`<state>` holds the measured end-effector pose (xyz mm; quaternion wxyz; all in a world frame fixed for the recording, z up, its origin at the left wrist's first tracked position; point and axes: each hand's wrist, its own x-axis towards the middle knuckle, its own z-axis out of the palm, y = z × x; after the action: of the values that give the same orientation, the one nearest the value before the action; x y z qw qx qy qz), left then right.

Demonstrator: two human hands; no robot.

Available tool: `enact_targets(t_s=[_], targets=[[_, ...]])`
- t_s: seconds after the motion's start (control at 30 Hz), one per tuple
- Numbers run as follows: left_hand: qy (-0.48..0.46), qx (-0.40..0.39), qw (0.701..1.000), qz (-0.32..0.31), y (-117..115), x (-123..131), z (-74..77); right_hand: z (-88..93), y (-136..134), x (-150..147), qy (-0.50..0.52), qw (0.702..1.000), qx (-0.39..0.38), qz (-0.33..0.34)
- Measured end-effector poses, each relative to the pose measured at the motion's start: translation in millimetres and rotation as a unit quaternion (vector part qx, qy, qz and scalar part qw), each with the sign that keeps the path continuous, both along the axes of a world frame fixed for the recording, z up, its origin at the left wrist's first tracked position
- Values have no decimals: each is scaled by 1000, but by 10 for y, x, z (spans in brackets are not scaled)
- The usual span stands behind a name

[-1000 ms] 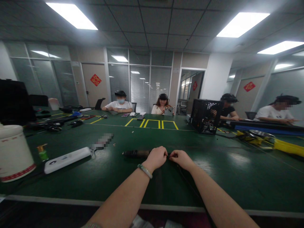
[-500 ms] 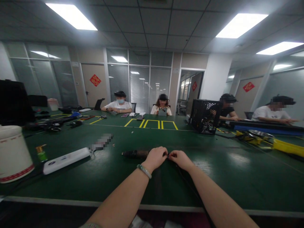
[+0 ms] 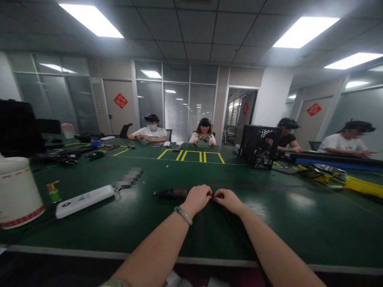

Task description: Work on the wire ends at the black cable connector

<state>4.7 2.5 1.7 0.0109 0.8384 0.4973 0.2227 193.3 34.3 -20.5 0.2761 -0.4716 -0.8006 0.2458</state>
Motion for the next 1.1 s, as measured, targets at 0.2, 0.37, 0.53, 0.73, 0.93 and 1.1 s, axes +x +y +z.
enact_targets(t_s=[0.2,0.37,0.53,0.73,0.93,1.1], targets=[[2,5,1000,-1,15,-9,-12,-30,26,24,-5,1000,5,-8],[-4,-4,1000,9,0,-21,9,-35,26,-6,8,1000,-8,-11],[-31,-34,999,28,-11,-33,31,-5,-4,-22,22,999,-20,-22],[-45,-43,998,16,-26,-49,57,-21,23,-7,20,999,-28,-16],[-45,-57,997,31,-52,-26,66,-35,32,-6,19,999,-25,-21],[-33,-39,998,26,-57,1,44,-44,27,-25,17,1000,-11,-15]])
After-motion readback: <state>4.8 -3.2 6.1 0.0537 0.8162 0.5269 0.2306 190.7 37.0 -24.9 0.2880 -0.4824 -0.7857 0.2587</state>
